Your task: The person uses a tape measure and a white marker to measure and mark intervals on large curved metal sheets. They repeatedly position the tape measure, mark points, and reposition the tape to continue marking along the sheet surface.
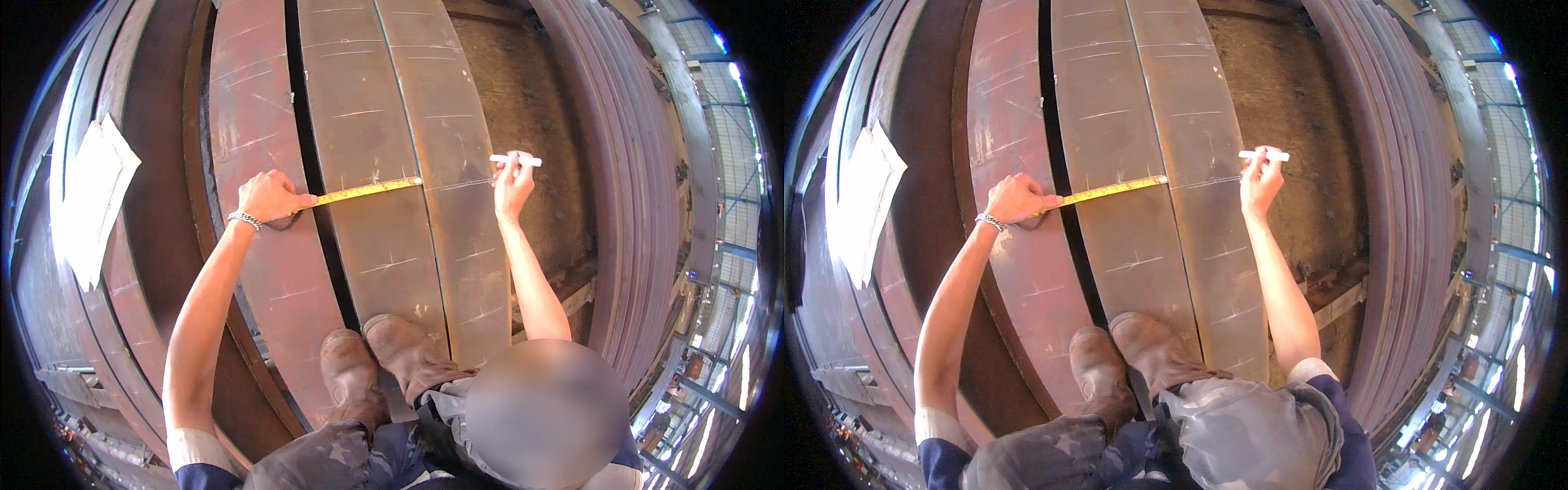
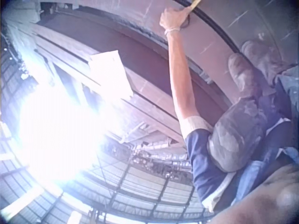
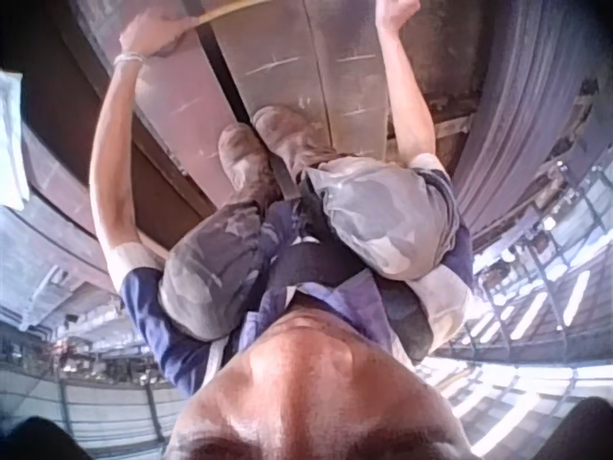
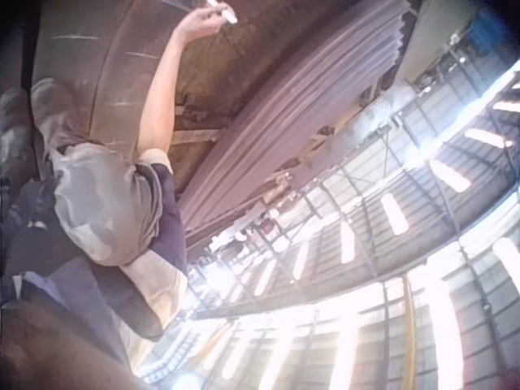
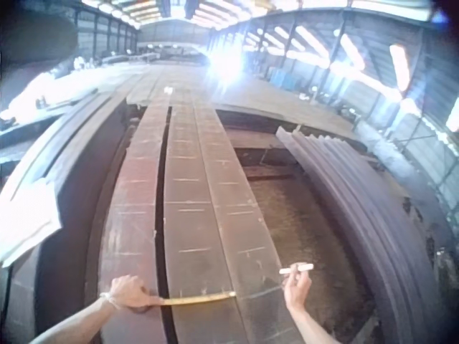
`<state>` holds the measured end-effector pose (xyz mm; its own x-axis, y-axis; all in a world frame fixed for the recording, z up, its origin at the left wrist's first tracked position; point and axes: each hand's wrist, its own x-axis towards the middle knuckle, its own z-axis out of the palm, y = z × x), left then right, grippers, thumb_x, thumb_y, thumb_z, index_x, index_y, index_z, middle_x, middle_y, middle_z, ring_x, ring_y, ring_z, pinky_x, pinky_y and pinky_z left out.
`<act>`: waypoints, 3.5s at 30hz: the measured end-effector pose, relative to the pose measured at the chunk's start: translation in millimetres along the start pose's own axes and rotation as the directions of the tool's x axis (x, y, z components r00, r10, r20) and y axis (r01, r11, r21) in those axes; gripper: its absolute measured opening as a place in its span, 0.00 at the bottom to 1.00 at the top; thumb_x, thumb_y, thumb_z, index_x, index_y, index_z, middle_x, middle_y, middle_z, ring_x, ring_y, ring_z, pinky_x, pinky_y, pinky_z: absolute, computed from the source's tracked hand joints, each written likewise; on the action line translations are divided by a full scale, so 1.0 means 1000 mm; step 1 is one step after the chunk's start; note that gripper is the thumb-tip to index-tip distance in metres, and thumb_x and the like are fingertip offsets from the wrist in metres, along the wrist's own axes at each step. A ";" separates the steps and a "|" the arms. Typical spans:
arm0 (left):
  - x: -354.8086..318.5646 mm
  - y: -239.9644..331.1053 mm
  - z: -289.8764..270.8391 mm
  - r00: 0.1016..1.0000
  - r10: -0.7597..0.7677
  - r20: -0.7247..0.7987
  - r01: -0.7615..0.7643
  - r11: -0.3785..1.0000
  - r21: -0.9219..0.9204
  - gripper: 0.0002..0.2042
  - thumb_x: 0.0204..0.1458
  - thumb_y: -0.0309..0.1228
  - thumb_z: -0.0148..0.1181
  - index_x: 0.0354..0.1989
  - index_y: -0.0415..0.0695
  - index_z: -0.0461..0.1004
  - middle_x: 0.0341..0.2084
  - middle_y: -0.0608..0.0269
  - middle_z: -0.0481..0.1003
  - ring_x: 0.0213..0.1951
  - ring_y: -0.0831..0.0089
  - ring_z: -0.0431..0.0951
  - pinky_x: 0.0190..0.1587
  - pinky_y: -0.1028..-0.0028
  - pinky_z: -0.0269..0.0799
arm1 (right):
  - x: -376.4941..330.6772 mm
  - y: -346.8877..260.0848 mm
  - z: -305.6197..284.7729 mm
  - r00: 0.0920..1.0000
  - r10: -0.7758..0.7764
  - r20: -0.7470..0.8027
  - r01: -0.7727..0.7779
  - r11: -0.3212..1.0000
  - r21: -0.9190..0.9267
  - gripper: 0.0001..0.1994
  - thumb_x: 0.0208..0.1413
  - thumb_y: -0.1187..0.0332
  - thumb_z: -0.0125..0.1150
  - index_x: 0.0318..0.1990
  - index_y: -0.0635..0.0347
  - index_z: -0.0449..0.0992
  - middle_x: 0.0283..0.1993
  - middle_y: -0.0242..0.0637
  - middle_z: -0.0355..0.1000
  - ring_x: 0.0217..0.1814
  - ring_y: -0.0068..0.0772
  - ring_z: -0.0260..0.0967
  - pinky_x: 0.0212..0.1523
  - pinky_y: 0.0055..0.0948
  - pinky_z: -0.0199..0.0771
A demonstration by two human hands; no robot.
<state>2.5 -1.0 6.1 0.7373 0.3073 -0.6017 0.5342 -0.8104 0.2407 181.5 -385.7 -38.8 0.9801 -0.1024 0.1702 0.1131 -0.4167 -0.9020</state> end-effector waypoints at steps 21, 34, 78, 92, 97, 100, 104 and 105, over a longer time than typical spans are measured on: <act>-0.027 -0.002 -0.025 0.998 0.050 -0.032 -0.055 0.974 -0.218 0.29 0.43 0.64 0.65 0.23 0.45 0.85 0.15 0.64 0.77 0.21 0.71 0.76 0.28 0.70 0.70 | -0.117 0.098 -0.186 0.965 0.095 -0.246 -0.234 0.740 -0.631 0.13 0.69 0.60 0.48 0.50 0.57 0.73 0.43 0.43 0.76 0.41 0.45 0.75 0.45 0.39 0.72; -0.026 0.004 -0.053 0.999 0.025 -0.040 -0.032 0.980 -0.198 0.26 0.45 0.58 0.63 0.37 0.45 0.85 0.31 0.52 0.83 0.40 0.56 0.83 0.46 0.63 0.76 | -0.180 0.128 -0.210 0.916 0.360 -0.178 -0.289 0.282 -0.915 0.18 0.66 0.55 0.46 0.55 0.54 0.68 0.42 0.51 0.75 0.45 0.59 0.75 0.44 0.54 0.76; -0.145 0.033 -0.176 0.922 -0.330 -0.203 0.239 0.897 -0.372 0.15 0.56 0.42 0.63 0.32 0.39 0.77 0.23 0.62 0.79 0.27 0.78 0.77 0.32 0.75 0.71 | 0.039 0.122 -0.025 0.964 0.244 0.104 -0.215 0.949 -0.232 0.16 0.69 0.58 0.48 0.49 0.61 0.74 0.32 0.41 0.78 0.29 0.33 0.73 0.33 0.35 0.70; -0.105 0.049 -0.039 0.989 -0.144 0.030 0.140 0.858 -0.494 0.13 0.57 0.40 0.64 0.34 0.42 0.76 0.22 0.67 0.78 0.30 0.78 0.79 0.35 0.74 0.73 | 0.048 0.114 -0.044 0.976 0.217 0.011 -0.209 0.952 -0.223 0.16 0.68 0.57 0.51 0.45 0.61 0.76 0.30 0.37 0.78 0.30 0.28 0.74 0.36 0.34 0.73; -0.067 0.097 0.050 0.992 -0.055 -0.117 0.015 0.950 -0.311 0.12 0.52 0.41 0.65 0.31 0.46 0.77 0.24 0.62 0.81 0.30 0.67 0.82 0.35 0.66 0.75 | 0.055 0.101 -0.072 0.937 0.348 -0.006 -0.346 0.932 0.112 0.14 0.70 0.59 0.48 0.48 0.60 0.74 0.31 0.33 0.75 0.23 0.19 0.70 0.19 0.22 0.72; -0.053 0.136 0.068 0.996 0.033 -0.088 -0.055 0.965 -0.256 0.11 0.52 0.42 0.64 0.30 0.47 0.76 0.25 0.60 0.81 0.32 0.58 0.82 0.36 0.60 0.75 | 0.055 0.088 -0.096 0.936 0.352 -0.026 -0.344 0.925 0.162 0.14 0.70 0.59 0.48 0.47 0.61 0.74 0.30 0.34 0.74 0.22 0.19 0.69 0.20 0.21 0.72; -0.040 0.152 0.077 0.988 0.112 -0.102 -0.132 0.967 -0.219 0.10 0.51 0.40 0.64 0.30 0.47 0.75 0.25 0.58 0.81 0.31 0.54 0.81 0.34 0.58 0.74 | 0.043 0.071 -0.107 0.943 0.333 0.015 -0.325 0.910 0.259 0.14 0.71 0.61 0.47 0.46 0.63 0.73 0.29 0.35 0.73 0.23 0.19 0.69 0.20 0.21 0.73; -0.037 0.151 0.079 0.986 0.126 -0.113 -0.148 0.966 -0.212 0.10 0.51 0.40 0.64 0.30 0.47 0.75 0.25 0.58 0.81 0.31 0.54 0.81 0.34 0.58 0.74 | 0.040 0.067 -0.107 0.943 0.331 0.022 -0.324 0.905 0.277 0.14 0.71 0.61 0.46 0.46 0.63 0.73 0.29 0.35 0.73 0.23 0.19 0.69 0.20 0.21 0.73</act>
<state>23.6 -174.3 4.9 0.8407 0.2569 -0.4767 0.4948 -0.7223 0.4832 210.5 -514.7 -49.5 0.9655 -0.2148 -0.1471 -0.1703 -0.0936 -0.9809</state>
